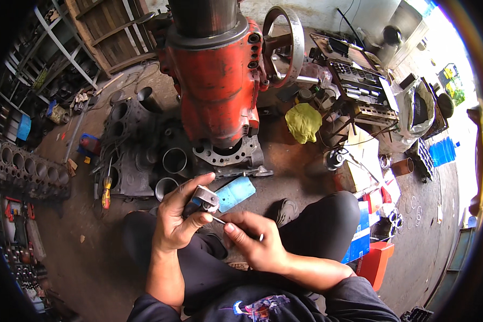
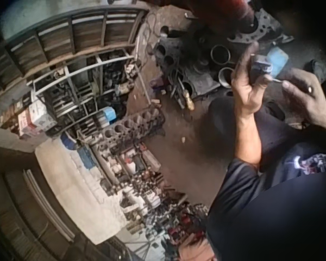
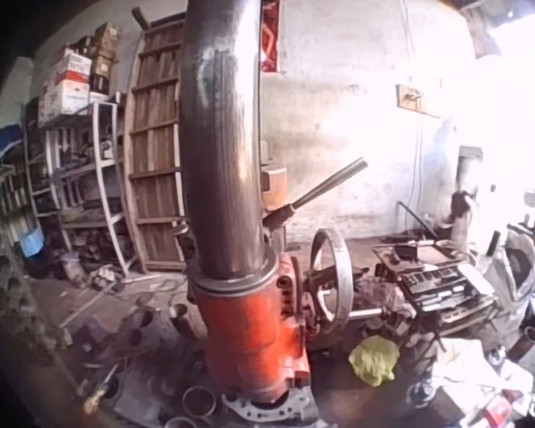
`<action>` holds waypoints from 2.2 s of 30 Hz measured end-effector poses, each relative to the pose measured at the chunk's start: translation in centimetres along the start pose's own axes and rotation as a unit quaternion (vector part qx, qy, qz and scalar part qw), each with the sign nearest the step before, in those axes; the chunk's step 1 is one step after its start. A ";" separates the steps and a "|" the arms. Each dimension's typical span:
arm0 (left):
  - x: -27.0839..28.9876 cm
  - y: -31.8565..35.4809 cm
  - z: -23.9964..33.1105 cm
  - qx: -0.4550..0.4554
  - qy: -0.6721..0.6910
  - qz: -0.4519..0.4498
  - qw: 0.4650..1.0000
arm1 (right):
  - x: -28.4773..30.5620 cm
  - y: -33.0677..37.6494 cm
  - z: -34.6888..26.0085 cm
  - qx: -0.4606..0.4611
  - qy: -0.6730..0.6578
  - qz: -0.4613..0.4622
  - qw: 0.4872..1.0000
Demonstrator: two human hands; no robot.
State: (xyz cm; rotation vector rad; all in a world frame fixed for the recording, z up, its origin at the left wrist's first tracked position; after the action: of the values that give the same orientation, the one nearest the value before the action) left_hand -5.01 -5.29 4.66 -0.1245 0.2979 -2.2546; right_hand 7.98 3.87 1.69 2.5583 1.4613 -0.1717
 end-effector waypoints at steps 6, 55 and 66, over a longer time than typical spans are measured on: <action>0.1 0.0 0.0 -0.033 -0.049 -0.020 0.998 | 0.0 0.4 -0.9 0.110 0.062 0.008 0.992; 4.3 -2.5 -1.9 0.073 0.609 0.146 0.776 | -3.6 1.6 5.0 -0.282 -0.156 -0.143 0.936; 4.3 -2.5 -1.9 0.072 0.606 0.147 0.778 | -3.8 1.4 4.4 -0.253 -0.138 -0.141 0.947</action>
State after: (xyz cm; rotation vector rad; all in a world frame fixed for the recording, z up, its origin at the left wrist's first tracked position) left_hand -10.02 -6.72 3.44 1.4085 0.7336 -1.7200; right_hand 7.24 -0.99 -1.70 1.8373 1.5162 -0.1599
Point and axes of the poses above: each hand's wrist, its own y-axis away from the middle knuckle, its own x-axis out of the back of the hand, z = x × y, the point moved 7 cm from there along -y, towards the middle knuckle, and after that the axes turned 11 degrees about z, right-handed, at the moved point
